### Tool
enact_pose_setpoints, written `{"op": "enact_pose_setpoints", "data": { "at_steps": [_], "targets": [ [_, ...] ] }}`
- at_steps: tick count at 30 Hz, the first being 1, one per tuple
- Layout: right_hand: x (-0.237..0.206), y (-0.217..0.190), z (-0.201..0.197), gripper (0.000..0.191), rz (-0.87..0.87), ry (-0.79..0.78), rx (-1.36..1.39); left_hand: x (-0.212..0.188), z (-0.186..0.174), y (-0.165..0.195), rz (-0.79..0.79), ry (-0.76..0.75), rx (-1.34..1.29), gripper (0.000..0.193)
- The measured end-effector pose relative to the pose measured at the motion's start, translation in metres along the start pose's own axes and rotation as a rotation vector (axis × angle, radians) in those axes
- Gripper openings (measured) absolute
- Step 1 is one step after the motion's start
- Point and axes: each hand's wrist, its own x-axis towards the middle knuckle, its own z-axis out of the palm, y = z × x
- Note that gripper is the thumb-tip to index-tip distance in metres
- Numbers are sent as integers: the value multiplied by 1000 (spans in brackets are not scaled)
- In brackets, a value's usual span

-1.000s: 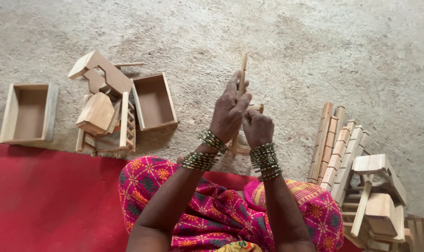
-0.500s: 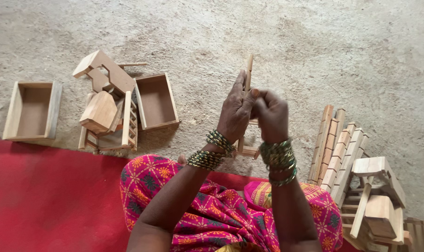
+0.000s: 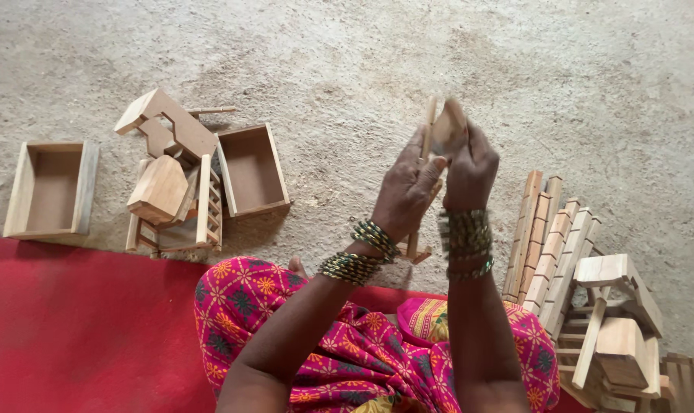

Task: The person sits on a red mat and assembles miniature wooden furniture pieces, including a rocking chair and a small stool. They use a sanding block to smooth the surfaces of the assembled items.

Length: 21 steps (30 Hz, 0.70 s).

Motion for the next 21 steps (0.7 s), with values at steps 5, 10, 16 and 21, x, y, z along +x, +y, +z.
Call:
{"op": "enact_pose_setpoints", "data": {
  "at_steps": [5, 10, 16, 21],
  "targets": [
    [-12, -36, 10, 33, -212, -136, 96, -1, -1, -1, 434, 206, -16, 76],
    [-73, -43, 10, 31, -76, -137, 35, -12, -7, -5, 117, 180, -210, 79],
    [-138, -55, -8, 34, -135, -234, 51, -12, -19, -18, 390, 502, -178, 78],
    [-168, -69, -21, 37, -237, -161, 85, 5, -7, -5, 390, 651, 227, 81]
  ]
}}
